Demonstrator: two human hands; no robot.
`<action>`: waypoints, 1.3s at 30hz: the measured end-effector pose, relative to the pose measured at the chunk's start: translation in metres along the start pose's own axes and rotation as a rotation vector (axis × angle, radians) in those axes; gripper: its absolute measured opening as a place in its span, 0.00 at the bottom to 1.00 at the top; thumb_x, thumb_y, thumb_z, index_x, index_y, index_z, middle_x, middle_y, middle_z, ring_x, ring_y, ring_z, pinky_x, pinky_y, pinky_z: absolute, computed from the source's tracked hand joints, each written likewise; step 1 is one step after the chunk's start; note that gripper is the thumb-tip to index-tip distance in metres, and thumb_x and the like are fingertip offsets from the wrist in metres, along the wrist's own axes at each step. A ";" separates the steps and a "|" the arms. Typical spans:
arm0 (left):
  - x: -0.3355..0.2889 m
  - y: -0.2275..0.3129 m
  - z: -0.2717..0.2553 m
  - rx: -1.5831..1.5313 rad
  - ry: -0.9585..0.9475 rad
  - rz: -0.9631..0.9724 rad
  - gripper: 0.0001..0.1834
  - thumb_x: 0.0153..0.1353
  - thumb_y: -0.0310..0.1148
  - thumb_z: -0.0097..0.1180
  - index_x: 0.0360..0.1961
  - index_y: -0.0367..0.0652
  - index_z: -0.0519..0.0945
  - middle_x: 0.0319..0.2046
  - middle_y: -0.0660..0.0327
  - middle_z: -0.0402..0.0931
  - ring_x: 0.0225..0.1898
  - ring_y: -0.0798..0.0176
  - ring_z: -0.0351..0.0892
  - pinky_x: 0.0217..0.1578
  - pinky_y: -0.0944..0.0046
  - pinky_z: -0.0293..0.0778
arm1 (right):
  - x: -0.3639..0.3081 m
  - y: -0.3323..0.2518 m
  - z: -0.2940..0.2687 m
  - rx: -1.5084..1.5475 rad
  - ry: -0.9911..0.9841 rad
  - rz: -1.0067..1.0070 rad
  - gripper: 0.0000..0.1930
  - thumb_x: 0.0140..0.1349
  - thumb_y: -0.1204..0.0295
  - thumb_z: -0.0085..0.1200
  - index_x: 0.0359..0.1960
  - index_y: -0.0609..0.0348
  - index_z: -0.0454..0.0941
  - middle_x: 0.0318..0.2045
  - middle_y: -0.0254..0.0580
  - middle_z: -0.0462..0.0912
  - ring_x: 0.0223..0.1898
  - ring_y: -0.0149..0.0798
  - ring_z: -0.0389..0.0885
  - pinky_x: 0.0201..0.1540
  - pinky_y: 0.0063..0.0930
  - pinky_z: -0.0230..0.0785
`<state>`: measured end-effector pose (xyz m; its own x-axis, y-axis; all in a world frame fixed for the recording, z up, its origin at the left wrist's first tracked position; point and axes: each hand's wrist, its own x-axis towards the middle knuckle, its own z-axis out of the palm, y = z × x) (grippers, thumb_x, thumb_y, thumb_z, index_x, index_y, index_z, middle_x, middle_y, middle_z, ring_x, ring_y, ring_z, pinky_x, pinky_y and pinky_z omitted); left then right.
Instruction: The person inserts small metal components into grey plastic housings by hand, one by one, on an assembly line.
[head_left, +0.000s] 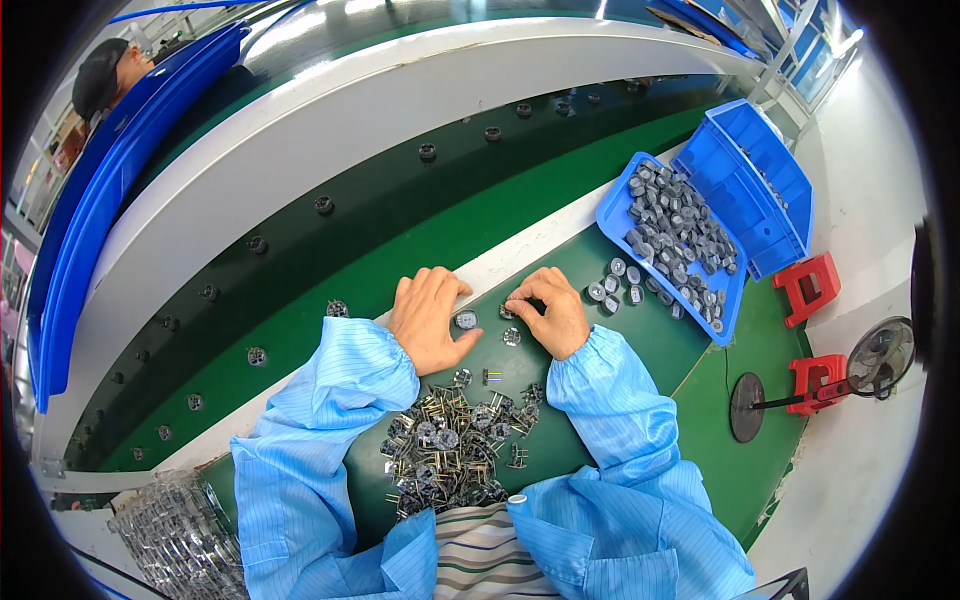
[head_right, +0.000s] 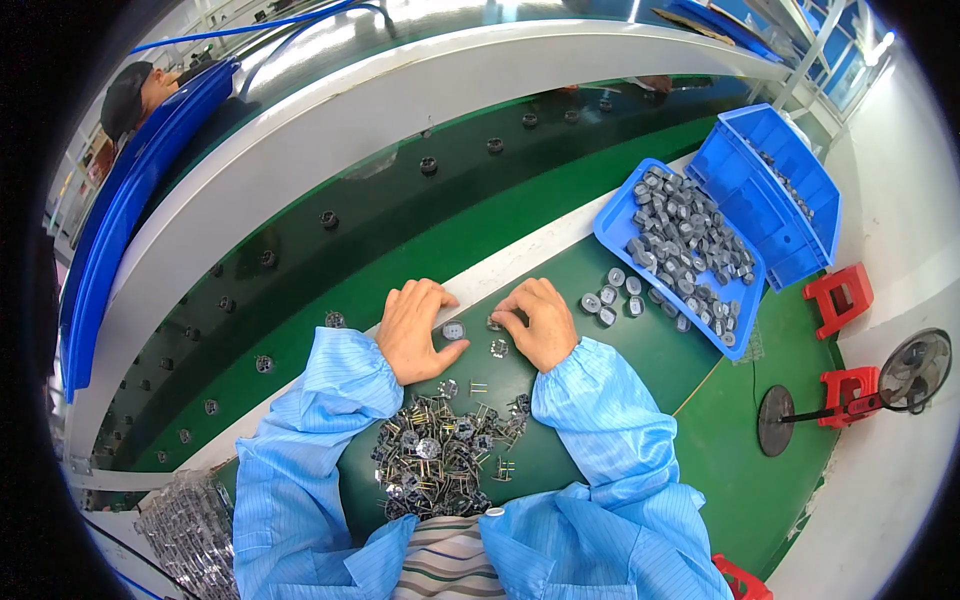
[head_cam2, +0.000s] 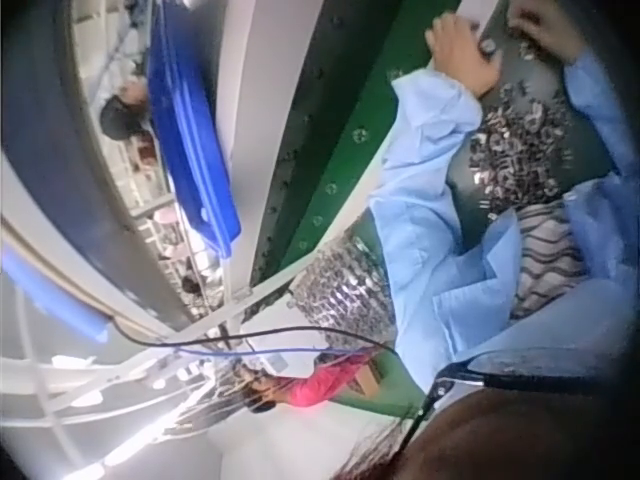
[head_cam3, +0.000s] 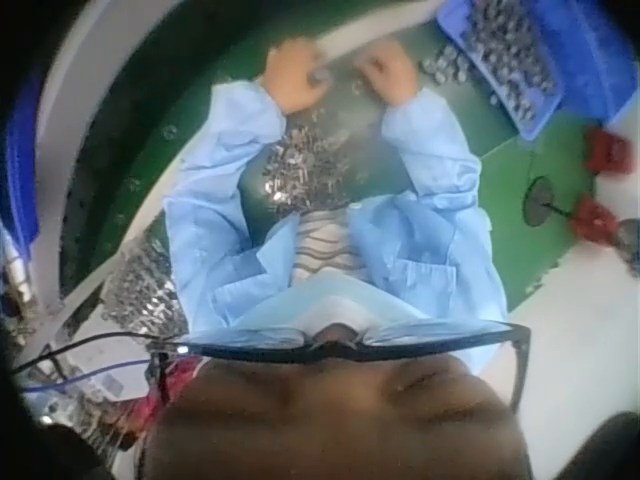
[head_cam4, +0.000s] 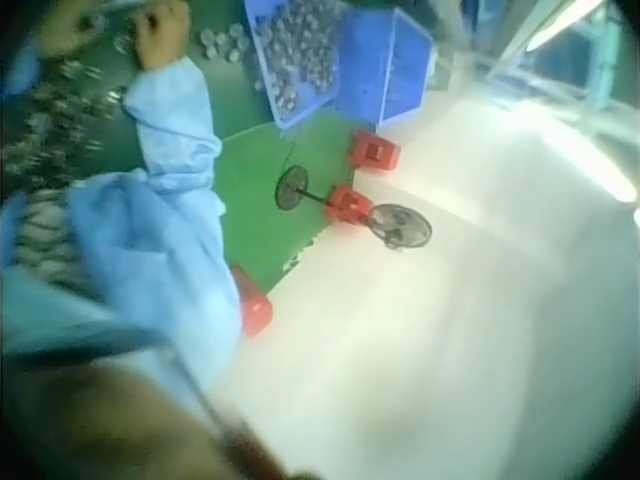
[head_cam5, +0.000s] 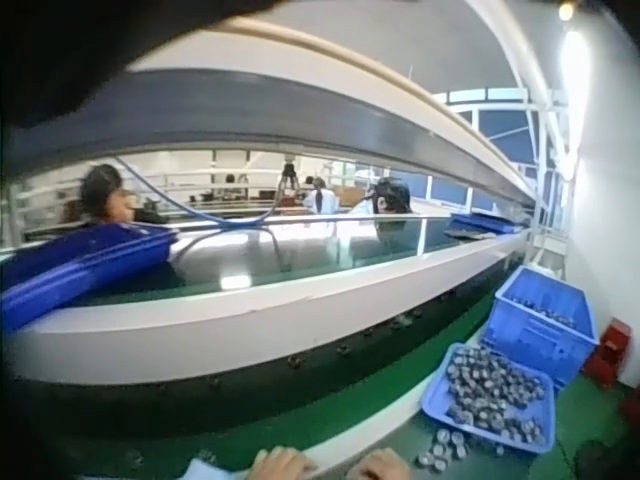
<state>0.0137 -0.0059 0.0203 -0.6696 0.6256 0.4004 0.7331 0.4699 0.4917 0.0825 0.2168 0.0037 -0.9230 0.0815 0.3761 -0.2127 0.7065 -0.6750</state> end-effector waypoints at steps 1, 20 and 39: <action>-0.001 -0.006 0.002 0.000 0.001 -0.001 0.17 0.49 0.31 0.74 0.40 0.45 0.81 0.40 0.60 0.77 0.47 0.54 0.75 0.48 0.54 0.64 | 0.000 -0.001 0.001 0.000 -0.001 -0.001 0.05 0.53 0.74 0.70 0.30 0.57 0.86 0.31 0.39 0.79 0.39 0.45 0.77 0.40 0.39 0.72; -0.007 -0.016 0.018 -0.188 -0.161 0.034 0.21 0.47 0.42 0.80 0.36 0.46 0.82 0.40 0.61 0.72 0.48 0.53 0.73 0.49 0.54 0.65 | 0.000 -0.024 0.012 0.013 -0.098 -0.133 0.07 0.52 0.73 0.73 0.30 0.52 0.86 0.34 0.31 0.82 0.42 0.39 0.78 0.46 0.36 0.64; -0.006 -0.016 0.018 -0.193 -0.180 0.017 0.21 0.45 0.39 0.81 0.37 0.46 0.83 0.41 0.62 0.75 0.50 0.55 0.75 0.51 0.54 0.66 | -0.002 -0.028 0.016 -0.106 0.008 -0.251 0.09 0.48 0.75 0.72 0.30 0.52 0.83 0.31 0.30 0.81 0.37 0.38 0.78 0.40 0.35 0.61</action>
<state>0.0084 -0.0060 -0.0042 -0.6126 0.7411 0.2748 0.6964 0.3416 0.6311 0.0855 0.1859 0.0119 -0.8428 -0.1005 0.5288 -0.3997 0.7748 -0.4897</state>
